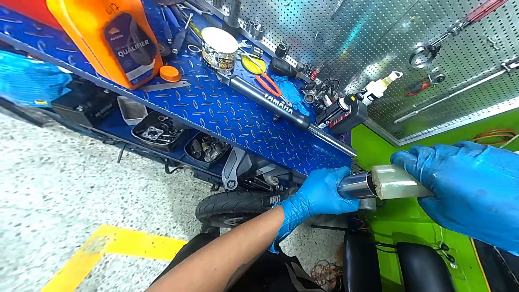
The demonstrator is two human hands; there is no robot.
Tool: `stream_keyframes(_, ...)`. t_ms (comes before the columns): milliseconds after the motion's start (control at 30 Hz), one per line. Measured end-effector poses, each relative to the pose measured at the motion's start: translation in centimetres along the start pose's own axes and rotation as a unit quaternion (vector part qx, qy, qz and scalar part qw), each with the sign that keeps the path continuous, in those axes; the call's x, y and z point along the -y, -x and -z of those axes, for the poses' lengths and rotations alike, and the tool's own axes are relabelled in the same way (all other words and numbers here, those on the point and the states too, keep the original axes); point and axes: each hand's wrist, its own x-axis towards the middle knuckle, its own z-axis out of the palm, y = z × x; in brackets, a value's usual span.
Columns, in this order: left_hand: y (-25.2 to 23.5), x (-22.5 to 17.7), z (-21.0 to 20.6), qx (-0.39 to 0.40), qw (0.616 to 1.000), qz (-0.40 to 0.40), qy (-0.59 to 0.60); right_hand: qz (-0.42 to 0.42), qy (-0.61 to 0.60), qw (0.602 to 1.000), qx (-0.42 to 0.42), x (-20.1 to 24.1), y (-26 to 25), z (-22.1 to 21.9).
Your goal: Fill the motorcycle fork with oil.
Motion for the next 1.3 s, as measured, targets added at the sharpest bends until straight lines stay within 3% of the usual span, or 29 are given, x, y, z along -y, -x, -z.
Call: stream_keyframes(1300, -0.08, 0.35, 0.38, -0.028, 1.0, -0.01, 0.002, 0.0, -0.015, 1.0, -0.002, -0.18, -0.81, 0.16)
